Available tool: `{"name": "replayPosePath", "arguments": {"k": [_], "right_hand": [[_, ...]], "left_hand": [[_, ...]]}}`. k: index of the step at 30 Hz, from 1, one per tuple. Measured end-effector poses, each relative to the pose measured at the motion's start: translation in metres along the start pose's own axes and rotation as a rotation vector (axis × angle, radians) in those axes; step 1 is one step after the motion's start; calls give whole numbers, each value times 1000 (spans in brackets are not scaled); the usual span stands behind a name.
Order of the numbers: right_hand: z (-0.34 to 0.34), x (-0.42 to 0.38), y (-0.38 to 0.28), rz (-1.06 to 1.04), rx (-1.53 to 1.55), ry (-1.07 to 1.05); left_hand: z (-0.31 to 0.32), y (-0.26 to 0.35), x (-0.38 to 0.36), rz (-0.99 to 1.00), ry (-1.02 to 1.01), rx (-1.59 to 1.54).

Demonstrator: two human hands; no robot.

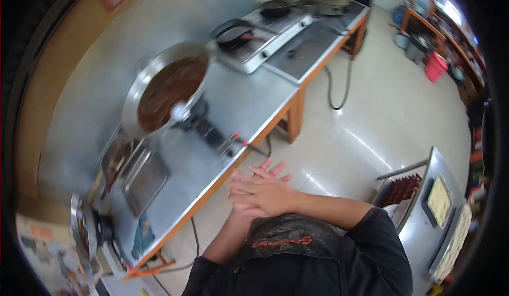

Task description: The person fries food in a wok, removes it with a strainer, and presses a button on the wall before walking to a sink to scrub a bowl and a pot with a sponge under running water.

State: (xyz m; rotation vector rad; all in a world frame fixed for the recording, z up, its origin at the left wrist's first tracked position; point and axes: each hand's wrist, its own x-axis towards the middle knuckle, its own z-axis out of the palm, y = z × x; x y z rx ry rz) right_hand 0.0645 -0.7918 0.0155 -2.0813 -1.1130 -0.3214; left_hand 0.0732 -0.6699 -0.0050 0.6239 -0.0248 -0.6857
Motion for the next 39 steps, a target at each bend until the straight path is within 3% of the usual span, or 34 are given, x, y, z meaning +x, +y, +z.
{"name": "replayPosePath", "arguments": {"k": [1, 2, 4, 6, 8, 9, 12, 15, 18, 20, 21, 24, 26, 27, 30, 31, 33, 36, 38, 39], "right_hand": [[-21, -33, 27, 115, -71, 48], [-43, -66, 53, 222, -141, 92], [-73, -135, 85, 677, -277, 172], [-46, -247, 152, 1147, 270, 479], [-93, -266, 143, 1526, 704, 553], [-115, -272, 132, 1702, 945, 575], [-165, -242, 140, 1137, 1682, 859], [-219, -219, 174, 1048, 1373, 984], [-298, -228, 181, 770, 1114, 953], [-338, -241, 210, 641, 620, 956], [-357, -246, 222, 600, 365, 938], [-392, -274, 271, 712, -502, 581], [-393, -328, 318, 822, -494, 595], [-394, -357, 341, 856, -487, 603], [-403, -460, 376, 1404, -269, 1161], [-404, -508, 374, 1774, -40, 997], [-396, -556, 344, 1801, -105, 1159], [-359, -633, 326, 1980, -98, 1024], [-330, -682, 330, 1882, 61, 1257], [-341, -700, 334, 1888, 90, 1326]], "left_hand": [[17, -12, 27, -79, -4, -245], [29, -25, 47, -102, -58, -244], [49, -49, 88, -138, -180, -235], [99, -60, 115, -122, -372, 33], [120, -72, 149, -119, -671, 339], [132, -87, 169, -37, -685, 601], [127, -156, 251, 404, -713, 1559], [72, -215, 339, 769, -578, 1455], [-36, -259, 449, -4, -458, 1441], [-10, -264, 470, -398, -26, 1058], [25, -263, 490, -473, -154, 808], [166, -262, 528, -743, -357, 159], [255, -266, 560, -862, -358, -86], [254, -279, 592, -930, -346, -29], [357, -274, 613, -944, -694, -157], [378, -279, 631, -923, -835, -99], [415, -293, 674, -877, -1116, 18], [410, -382, 765, -501, -1144, 836], [391, -449, 810, -507, -928, 1249], [362, -486, 844, -391, -975, 1543]]}}
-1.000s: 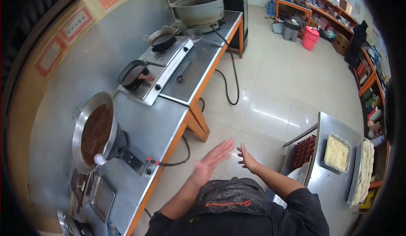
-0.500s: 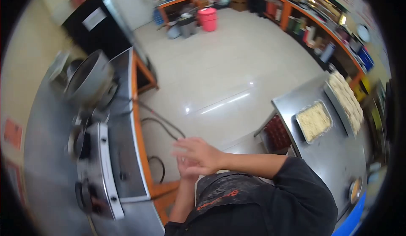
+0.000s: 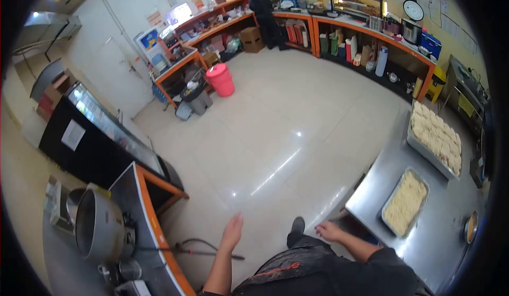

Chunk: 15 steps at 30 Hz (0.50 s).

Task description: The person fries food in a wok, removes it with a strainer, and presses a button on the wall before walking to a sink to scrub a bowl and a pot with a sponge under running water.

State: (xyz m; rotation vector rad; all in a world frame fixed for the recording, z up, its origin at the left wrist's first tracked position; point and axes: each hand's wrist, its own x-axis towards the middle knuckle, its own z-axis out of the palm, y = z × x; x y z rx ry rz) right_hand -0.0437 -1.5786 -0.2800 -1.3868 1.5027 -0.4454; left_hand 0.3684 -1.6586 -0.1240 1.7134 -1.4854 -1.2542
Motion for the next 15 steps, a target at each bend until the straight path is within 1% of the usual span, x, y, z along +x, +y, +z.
{"name": "replayPosePath", "arguments": {"k": [1, 2, 3, 4, 5, 6, 7, 8, 9, 10, 11, 14, 15], "right_hand": [[-9, 17, -2, 40, 55, 21], [-11, 31, -5, 92, 126, 38], [-21, 52, -22, 52, 36, 44], [-38, 77, -46, 31, -40, 61], [-48, 104, -64, -52, -128, 115], [-69, 125, -90, -110, -84, 74], [-87, 149, -108, -193, -109, 52], [-114, 166, -143, -139, -216, -37], [-142, 173, -174, -185, -245, 10], [-167, 183, -197, -210, -188, 39], [-188, 195, -205, -243, -137, 68], [-227, 252, -176, -186, -66, 168], [-236, 273, -157, -80, -115, 183]], "left_hand": [[7, -43, 30, -45, 32, 300], [12, -63, 43, -171, -29, 395], [16, -113, 53, -244, -96, 528], [14, -187, 60, -279, -183, 658], [8, -217, 65, -348, -283, 713], [2, -217, 75, -432, -357, 708], [2, -206, 90, -520, -395, 665], [1, -191, 107, -593, -409, 625], [-1, -178, 131, -628, -411, 604], [-3, -165, 156, -658, -408, 587], [-4, -153, 183, -672, -407, 581], [1, -127, 276, -686, -407, 578], [3, -119, 309, -686, -405, 580]]}}
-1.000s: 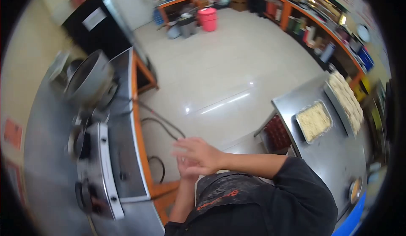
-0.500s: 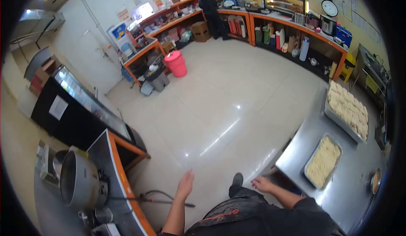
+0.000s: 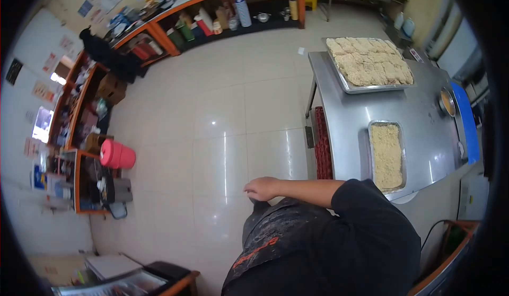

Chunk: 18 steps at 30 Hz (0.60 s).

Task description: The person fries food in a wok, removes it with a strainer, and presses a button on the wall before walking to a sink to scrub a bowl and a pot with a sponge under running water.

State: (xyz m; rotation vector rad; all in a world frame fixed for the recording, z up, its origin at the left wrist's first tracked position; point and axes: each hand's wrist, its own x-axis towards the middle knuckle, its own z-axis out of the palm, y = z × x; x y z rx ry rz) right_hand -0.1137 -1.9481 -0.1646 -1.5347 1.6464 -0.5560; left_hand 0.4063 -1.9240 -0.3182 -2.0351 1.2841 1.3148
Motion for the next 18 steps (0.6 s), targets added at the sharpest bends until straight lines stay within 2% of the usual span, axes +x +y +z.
{"name": "replayPosePath", "arguments": {"k": [2, 4, 5, 8, 10, 11, 12, 13, 14, 15, 16, 18], "right_hand": [[2, 24, 62, 202, -116, -5], [3, 24, 110, 454, -32, 21], [3, 21, 130, 563, -11, -31], [-4, 13, 179, 818, 71, -47], [-17, 2, 199, 943, 307, 54], [-22, -5, 206, 968, 377, 216], [-22, -13, 215, 989, 445, 382], [-18, -19, 234, 1050, 412, 475], [-8, -24, 255, 1116, 383, 568], [-2, -27, 271, 1188, 363, 546], [5, -30, 288, 1258, 341, 523], [32, -31, 339, 1225, 249, 289]], "left_hand": [[-40, 46, 41, 2, 12, 11], [-85, 98, 80, 23, 31, 21], [-108, 125, 98, 41, 48, 23], [-186, 249, 156, 195, 158, -39], [-240, 362, 190, 378, 247, -72], [-262, 425, 202, 485, 273, -84], [-283, 498, 195, 382, 264, 73], [-297, 559, 193, 424, 266, 174], [-316, 605, 239, 541, 347, 216], [-322, 646, 282, 658, 425, 259], [-314, 686, 272, 656, 400, 203], [-270, 775, 225, 654, 344, 80]]}}
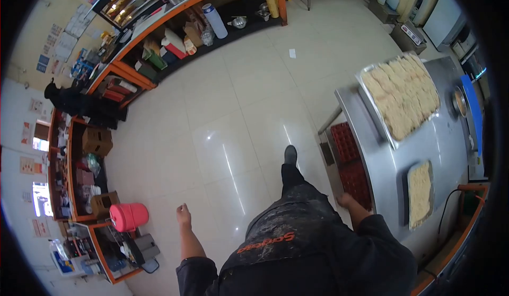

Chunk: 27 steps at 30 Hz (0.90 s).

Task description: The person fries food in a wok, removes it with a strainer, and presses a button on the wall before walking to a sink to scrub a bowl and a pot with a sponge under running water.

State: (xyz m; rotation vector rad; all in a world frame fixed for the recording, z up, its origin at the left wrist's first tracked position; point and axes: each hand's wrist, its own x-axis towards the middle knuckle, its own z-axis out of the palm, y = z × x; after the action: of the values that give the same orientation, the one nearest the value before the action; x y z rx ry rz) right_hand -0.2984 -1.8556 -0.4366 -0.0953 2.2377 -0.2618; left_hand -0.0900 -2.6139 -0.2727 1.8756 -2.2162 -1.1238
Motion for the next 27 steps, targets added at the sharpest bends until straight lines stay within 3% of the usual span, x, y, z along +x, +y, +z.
{"name": "replayPosePath", "arguments": {"k": [2, 3, 6, 8, 9, 13, 17, 20, 21, 22, 23, 24, 25, 27], "right_hand": [[-18, 30, -22, 305, 214, -277], [-84, 11, -75, 457, 274, -406], [-144, 103, -114, 404, 509, -395], [-234, 155, -167, 141, 408, -253], [-247, 199, -181, -112, 347, 77], [-456, 243, -321, -323, 383, 233], [-554, 321, -371, -436, 612, 397], [-572, 374, -356, -255, 518, 384], [-552, 410, -325, -255, 260, 332], [-500, 476, -275, -93, 149, 148], [-521, 451, -273, 25, 70, -78], [-501, 459, -247, 149, -22, -170], [-527, 425, -248, 217, 36, -242], [-507, 431, -203, 386, 158, -222]], "left_hand": [[42, 54, 7, 84, -143, -46], [62, 74, 6, 119, -215, -66], [119, 112, -13, 65, -453, 35], [146, 122, -26, -66, -654, 197], [158, 129, -32, -91, -705, 264], [203, 174, -13, -190, -757, 372], [248, 252, 66, -249, -743, 442], [274, 325, 156, -223, -729, 476], [282, 357, 188, -199, -723, 478], [289, 392, 219, -162, -708, 476], [301, 429, 259, -107, -689, 466], [313, 469, 303, -45, -666, 460], [328, 513, 346, 3, -622, 430], [363, 632, 414, -7, -488, 355]]}}
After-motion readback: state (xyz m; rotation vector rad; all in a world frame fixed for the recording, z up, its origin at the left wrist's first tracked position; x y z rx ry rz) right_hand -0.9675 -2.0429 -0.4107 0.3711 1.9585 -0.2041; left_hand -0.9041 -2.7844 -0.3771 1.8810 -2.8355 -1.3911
